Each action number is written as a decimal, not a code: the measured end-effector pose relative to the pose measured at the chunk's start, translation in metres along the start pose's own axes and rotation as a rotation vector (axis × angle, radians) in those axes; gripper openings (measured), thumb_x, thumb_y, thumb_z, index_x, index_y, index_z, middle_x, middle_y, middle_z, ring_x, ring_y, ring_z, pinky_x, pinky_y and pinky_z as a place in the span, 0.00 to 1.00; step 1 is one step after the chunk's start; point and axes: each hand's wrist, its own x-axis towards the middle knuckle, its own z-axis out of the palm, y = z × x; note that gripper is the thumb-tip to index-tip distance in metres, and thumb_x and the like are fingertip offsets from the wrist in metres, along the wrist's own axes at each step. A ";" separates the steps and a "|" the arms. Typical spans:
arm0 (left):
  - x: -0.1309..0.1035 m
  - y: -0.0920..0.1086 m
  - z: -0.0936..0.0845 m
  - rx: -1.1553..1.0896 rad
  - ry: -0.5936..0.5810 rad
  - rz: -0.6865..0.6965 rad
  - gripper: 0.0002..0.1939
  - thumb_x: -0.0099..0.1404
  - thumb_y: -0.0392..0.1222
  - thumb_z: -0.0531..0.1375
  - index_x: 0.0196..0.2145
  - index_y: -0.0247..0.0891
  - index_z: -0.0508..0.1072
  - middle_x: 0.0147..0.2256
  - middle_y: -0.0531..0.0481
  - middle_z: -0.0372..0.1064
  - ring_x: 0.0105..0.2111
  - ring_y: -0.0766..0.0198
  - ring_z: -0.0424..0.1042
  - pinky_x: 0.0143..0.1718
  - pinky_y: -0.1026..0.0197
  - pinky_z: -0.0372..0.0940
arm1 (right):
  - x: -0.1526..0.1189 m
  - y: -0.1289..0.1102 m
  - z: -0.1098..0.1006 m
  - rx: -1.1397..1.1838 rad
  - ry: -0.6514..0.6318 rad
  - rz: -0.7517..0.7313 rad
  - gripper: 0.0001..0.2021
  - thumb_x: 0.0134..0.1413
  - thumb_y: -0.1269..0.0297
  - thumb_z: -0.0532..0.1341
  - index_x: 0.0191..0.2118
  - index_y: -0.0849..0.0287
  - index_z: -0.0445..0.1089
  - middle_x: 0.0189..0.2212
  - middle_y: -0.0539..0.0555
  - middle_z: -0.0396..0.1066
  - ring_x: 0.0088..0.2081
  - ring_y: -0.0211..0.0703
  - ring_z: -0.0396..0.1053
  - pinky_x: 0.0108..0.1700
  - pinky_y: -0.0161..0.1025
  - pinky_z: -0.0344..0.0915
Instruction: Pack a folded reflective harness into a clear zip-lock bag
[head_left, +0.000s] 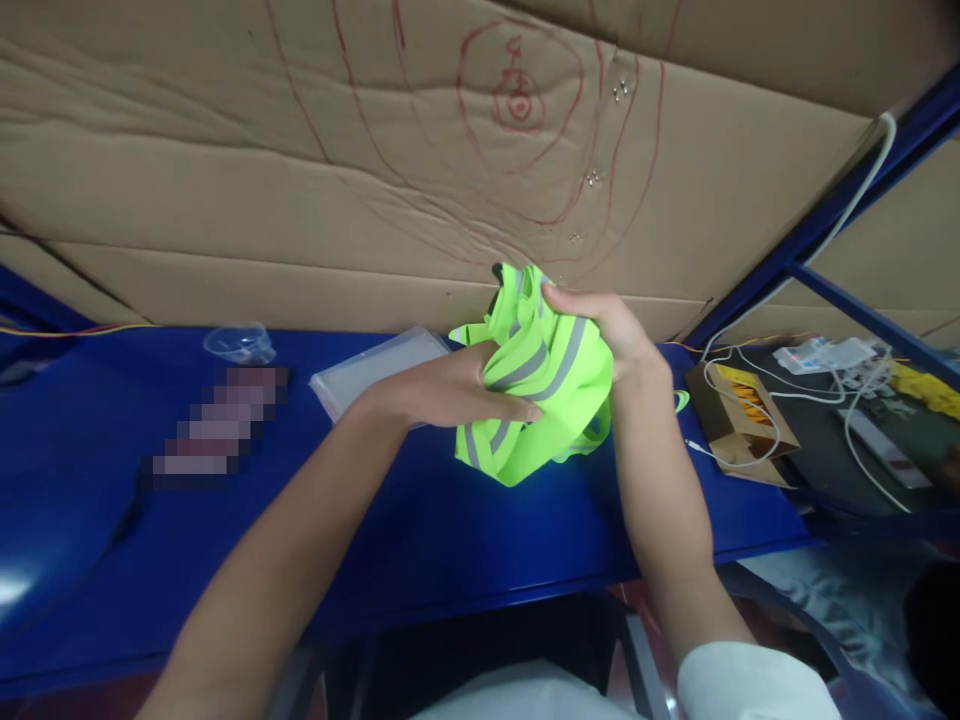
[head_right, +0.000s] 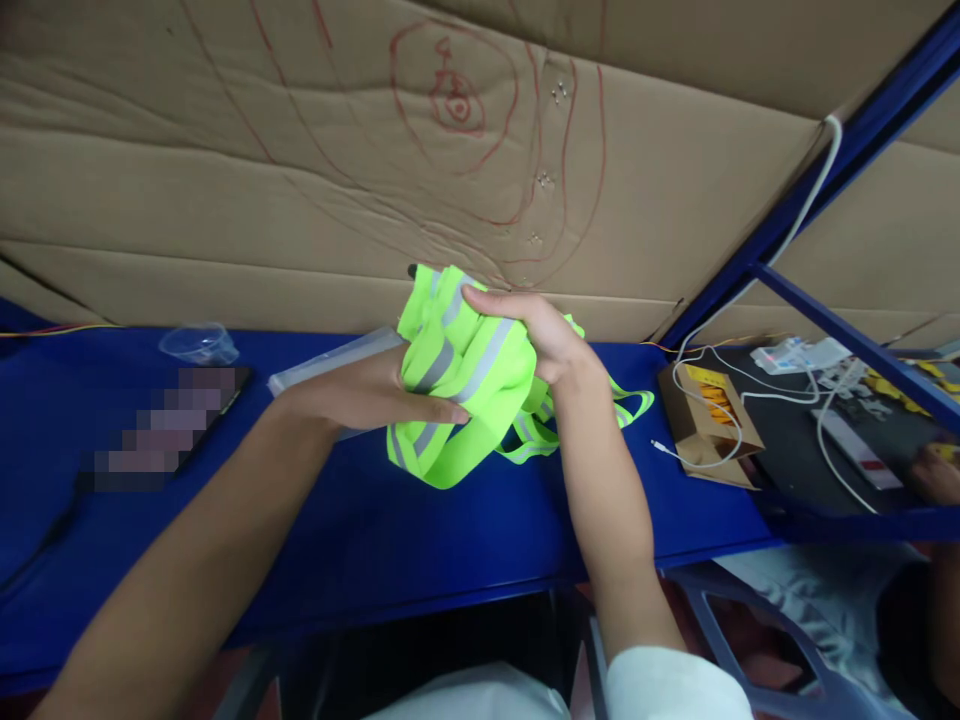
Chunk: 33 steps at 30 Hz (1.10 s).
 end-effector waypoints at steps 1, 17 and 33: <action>-0.001 0.000 -0.001 0.002 0.014 0.020 0.24 0.58 0.48 0.74 0.50 0.38 0.79 0.47 0.44 0.81 0.49 0.49 0.80 0.48 0.55 0.76 | 0.004 0.005 0.003 0.005 -0.019 0.000 0.27 0.61 0.37 0.62 0.49 0.56 0.80 0.40 0.57 0.83 0.46 0.56 0.82 0.49 0.54 0.80; 0.003 -0.004 -0.008 0.109 0.110 0.032 0.18 0.56 0.47 0.75 0.42 0.38 0.81 0.40 0.48 0.80 0.40 0.55 0.78 0.39 0.61 0.73 | -0.023 -0.023 0.026 -0.882 0.098 -0.229 0.22 0.59 0.39 0.68 0.48 0.51 0.77 0.44 0.52 0.81 0.44 0.53 0.77 0.45 0.46 0.72; 0.011 -0.007 -0.009 -0.061 0.106 -0.081 0.20 0.56 0.44 0.78 0.44 0.39 0.81 0.41 0.51 0.82 0.40 0.60 0.81 0.43 0.62 0.76 | -0.028 -0.028 0.016 -0.379 0.284 -0.221 0.23 0.57 0.40 0.69 0.43 0.57 0.80 0.38 0.54 0.82 0.42 0.54 0.80 0.45 0.47 0.77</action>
